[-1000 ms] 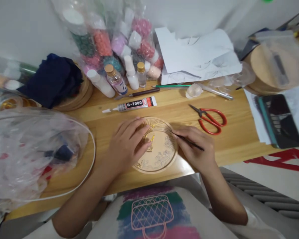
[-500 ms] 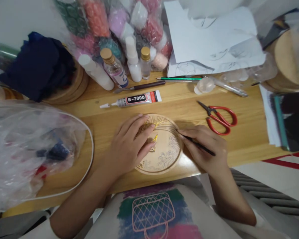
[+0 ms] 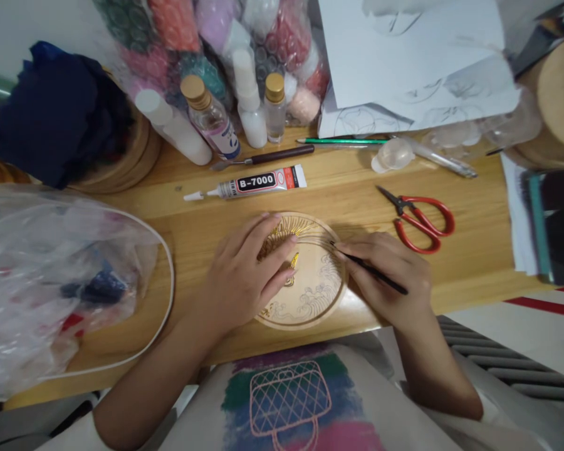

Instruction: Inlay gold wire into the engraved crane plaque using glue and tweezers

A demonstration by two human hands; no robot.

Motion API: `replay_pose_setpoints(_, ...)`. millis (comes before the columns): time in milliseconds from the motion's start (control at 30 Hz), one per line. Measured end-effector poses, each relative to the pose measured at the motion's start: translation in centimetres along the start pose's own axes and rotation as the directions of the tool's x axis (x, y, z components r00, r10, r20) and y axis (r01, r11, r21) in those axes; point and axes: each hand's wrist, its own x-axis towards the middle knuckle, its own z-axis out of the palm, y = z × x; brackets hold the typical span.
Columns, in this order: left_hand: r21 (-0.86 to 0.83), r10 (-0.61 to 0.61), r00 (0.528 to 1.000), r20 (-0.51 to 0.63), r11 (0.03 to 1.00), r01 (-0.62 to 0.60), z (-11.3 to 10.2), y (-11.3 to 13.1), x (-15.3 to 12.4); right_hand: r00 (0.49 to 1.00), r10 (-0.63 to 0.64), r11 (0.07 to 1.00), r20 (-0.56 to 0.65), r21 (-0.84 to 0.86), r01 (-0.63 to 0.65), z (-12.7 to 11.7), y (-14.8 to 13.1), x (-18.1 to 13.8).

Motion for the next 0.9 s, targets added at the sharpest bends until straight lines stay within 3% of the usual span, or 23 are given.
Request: replay_pose_setpoints(900, 0.074, 0.003, 1.0, 0.004, 0.997, -0.003, -0.05, 0.33, 0.12, 0.996, 0.091, 0.994, -0.017, 0.056, -0.09, 0.22, -0.03, 0.06)
